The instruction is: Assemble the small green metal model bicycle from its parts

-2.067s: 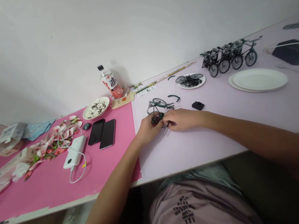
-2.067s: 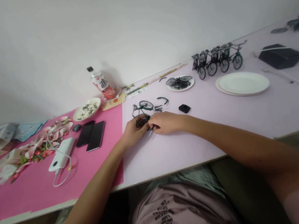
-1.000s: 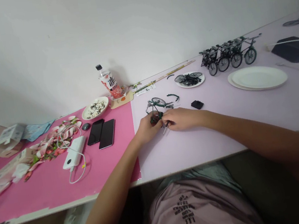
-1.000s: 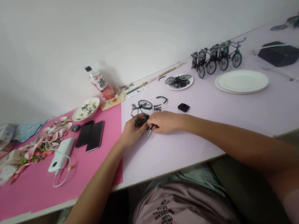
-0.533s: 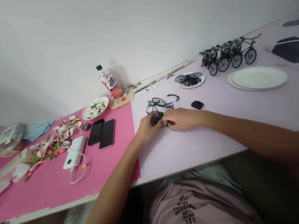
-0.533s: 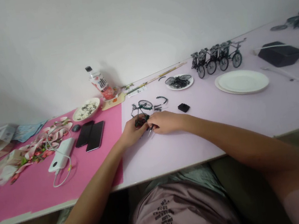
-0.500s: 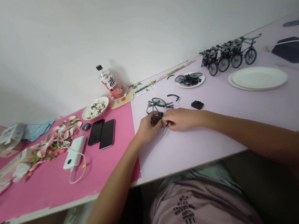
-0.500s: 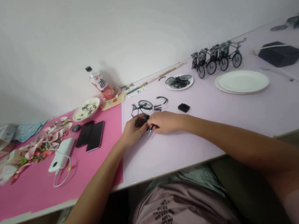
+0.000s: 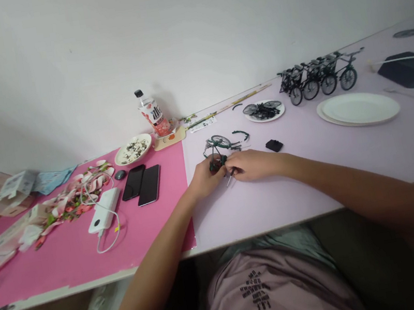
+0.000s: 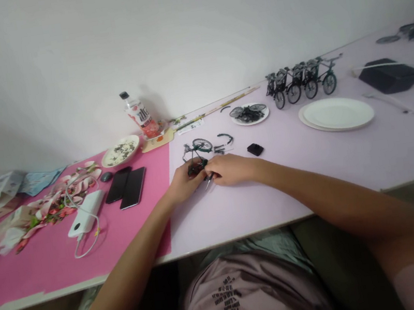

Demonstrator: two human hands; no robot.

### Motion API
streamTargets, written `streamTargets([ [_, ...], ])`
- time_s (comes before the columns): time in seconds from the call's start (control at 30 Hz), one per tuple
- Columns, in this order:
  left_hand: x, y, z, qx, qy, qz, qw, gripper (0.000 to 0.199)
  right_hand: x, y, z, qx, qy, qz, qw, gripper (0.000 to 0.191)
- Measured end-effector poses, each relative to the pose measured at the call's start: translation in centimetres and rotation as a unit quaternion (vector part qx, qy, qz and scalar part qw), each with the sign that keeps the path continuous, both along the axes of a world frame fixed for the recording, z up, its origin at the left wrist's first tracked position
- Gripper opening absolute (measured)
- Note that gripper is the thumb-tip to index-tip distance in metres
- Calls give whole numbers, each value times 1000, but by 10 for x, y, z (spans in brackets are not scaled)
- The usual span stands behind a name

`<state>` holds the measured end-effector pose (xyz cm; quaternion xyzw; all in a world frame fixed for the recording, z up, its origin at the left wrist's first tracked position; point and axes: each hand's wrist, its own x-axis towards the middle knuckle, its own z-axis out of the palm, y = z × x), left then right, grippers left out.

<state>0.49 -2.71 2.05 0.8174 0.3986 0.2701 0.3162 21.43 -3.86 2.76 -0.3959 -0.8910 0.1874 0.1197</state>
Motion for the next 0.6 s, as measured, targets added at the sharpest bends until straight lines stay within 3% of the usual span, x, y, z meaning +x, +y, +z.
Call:
streamTargets([
  [0.6, 0, 3, -4, 2, -2, 10, 1000, 17, -4, -3, 6, -7, 12, -11, 1000, 27],
])
